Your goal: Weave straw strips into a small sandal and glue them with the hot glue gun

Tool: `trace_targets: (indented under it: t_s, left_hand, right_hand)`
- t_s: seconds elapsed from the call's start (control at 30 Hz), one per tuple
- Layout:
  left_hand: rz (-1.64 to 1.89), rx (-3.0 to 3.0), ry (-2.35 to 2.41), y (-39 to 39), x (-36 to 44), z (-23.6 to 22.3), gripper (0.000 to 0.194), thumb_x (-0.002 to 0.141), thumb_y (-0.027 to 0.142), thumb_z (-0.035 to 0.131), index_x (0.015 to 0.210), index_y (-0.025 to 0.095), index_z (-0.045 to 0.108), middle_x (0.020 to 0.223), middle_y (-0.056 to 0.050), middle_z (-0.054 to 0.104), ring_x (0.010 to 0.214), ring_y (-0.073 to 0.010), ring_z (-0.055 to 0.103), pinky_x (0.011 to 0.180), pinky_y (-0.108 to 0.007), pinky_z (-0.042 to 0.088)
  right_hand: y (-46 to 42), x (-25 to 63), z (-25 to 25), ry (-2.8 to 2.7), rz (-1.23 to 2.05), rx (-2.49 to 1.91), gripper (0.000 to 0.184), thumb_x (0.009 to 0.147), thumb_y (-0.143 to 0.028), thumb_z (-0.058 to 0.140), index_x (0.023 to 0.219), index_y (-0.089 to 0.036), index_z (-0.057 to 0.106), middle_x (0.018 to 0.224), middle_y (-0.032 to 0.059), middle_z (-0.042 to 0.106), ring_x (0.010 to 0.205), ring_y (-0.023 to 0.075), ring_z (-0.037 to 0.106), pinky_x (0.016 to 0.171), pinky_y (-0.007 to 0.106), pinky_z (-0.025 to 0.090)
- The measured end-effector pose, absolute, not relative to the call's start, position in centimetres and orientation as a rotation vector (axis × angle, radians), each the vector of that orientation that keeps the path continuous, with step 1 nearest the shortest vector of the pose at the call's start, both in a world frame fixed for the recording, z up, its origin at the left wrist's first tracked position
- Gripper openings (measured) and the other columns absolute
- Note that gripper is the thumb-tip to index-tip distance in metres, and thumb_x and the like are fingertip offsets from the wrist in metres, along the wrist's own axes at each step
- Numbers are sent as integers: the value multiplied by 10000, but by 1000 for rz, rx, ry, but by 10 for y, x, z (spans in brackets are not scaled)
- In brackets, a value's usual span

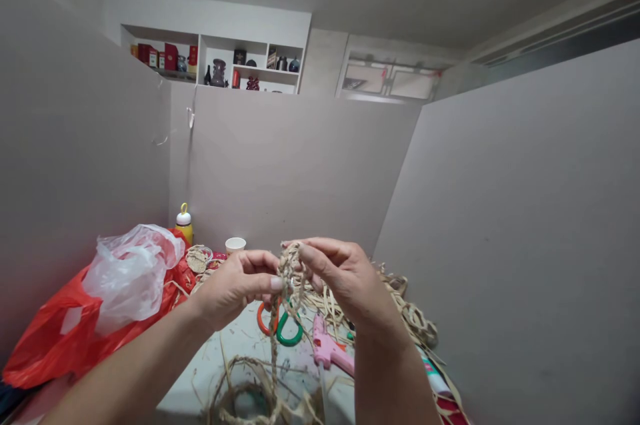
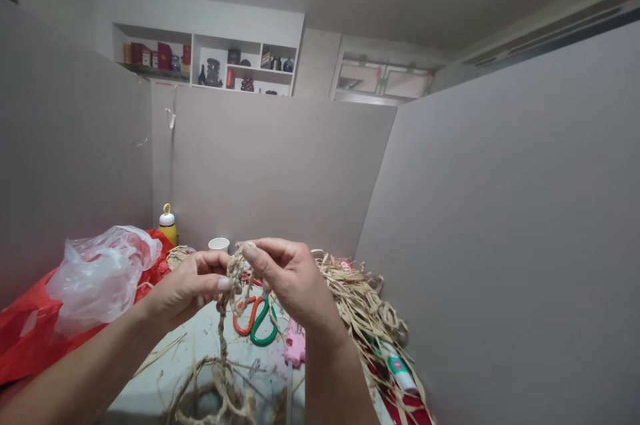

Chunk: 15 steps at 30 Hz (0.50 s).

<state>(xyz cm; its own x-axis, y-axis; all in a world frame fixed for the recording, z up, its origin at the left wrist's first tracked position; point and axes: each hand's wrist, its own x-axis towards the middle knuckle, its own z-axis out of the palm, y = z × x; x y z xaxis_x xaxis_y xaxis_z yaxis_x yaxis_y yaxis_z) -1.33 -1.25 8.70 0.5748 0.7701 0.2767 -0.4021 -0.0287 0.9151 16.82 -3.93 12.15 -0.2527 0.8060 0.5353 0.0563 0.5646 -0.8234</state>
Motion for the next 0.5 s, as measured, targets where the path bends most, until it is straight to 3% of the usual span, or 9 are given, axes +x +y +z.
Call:
trace_targets:
  t_s: [0.17,0.33,0.5]
  left_hand:
    - [1128,1253,371,-16,-19,93,241,616,240,846,793,135,720,747,-14,677,613,-96,584,574,-220,458]
    - [1210,1345,346,-18,-21,95,196,659,243,832,785,133,731,705,-12,684,615,-90,581,576,-206,453]
    - [1253,1412,324,-21,-19,93,165,717,210,806,840,149,714,748,-9,692,648,-87,593,585,-194,457]
  right_hand:
    - [-36,175,119,-1634,817,-765,344,818,-511,697,844,-174,764,589,-14,605,484,69,480,492,205,412]
    - [-44,167,121,-1621,986,-726,244,715,-397,822,822,-186,761,680,16,687,588,96,573,544,204,464]
    - [-48,158,124,-1646,1045,-624,211,712,-333,830,853,-191,763,709,14,694,650,113,599,605,226,484]
